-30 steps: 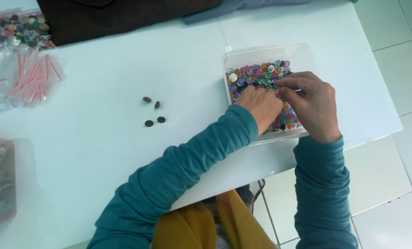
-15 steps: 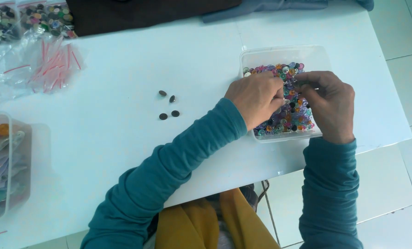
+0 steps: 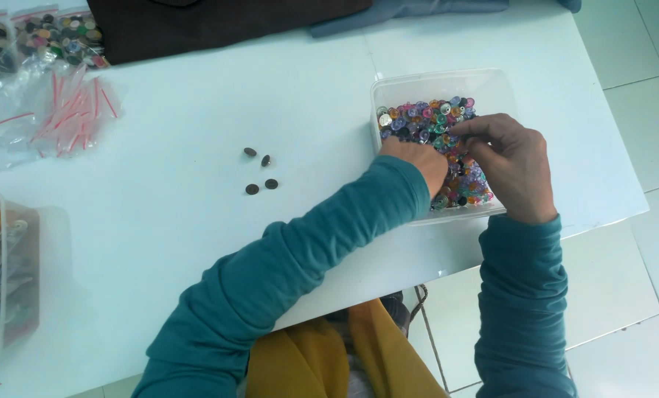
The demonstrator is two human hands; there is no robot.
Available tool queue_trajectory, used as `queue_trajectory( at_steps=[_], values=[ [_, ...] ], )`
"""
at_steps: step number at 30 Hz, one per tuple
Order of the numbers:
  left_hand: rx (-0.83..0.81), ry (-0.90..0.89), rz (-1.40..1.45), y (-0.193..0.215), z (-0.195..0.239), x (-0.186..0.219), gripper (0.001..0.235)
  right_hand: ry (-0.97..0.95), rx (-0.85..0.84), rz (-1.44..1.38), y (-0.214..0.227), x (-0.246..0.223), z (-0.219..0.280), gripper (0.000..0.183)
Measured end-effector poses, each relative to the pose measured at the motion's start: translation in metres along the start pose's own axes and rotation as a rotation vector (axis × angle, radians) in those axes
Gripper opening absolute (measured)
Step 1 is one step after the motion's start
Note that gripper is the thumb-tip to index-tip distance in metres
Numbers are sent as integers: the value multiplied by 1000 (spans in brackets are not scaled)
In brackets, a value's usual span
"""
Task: Sorting small buttons from a container and placing them into individual plastic zip-lock bags
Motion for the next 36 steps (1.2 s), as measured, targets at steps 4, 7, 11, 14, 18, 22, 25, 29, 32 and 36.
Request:
queue_trajectory(
  at_steps=[4, 7, 11, 14, 18, 22, 25, 29, 32, 36],
  values=[
    [159, -20, 81, 13, -22, -19, 17, 3, 38, -46, 2, -4, 0, 37],
    [290, -91, 317, 29, -20, -30, 45, 30, 84, -64, 5, -7, 2, 38],
    [419, -59, 182, 40, -15, -38, 19, 44, 96, -78, 7, -7, 2, 36],
    [411, -7, 48, 37, -16, -41, 28, 52, 91, -96, 7, -10, 1, 38],
    [446, -6, -5, 27, -22, -34, 30, 56, 91, -107, 7, -10, 1, 40],
    [367, 30, -53, 23, -25, -17, 22, 34, 82, -95, 8, -12, 1, 40],
    [269, 73, -111, 18, -29, -11, 18, 31, 79, -89, 8, -11, 1, 42],
    [316, 99, -169, 12, -32, -7, 16, 53, 63, -67, 8, -12, 1, 42],
    [338, 106, -170, 8, -33, -7, 17, 66, 59, -71, 8, -13, 1, 43],
    [364, 121, -198, 4, -31, -6, 14, 72, 61, -75, 7, -13, 1, 44]
  ],
)
Point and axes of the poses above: each hand's wrist, its own z-axis away from the middle knuckle, its own y-axis out of the back of the hand, x = y × z, the point moved 7 cm from there along -z, towards the middle knuckle, and after that the axes turned 14 degrees about y, right-handed, at the moved point
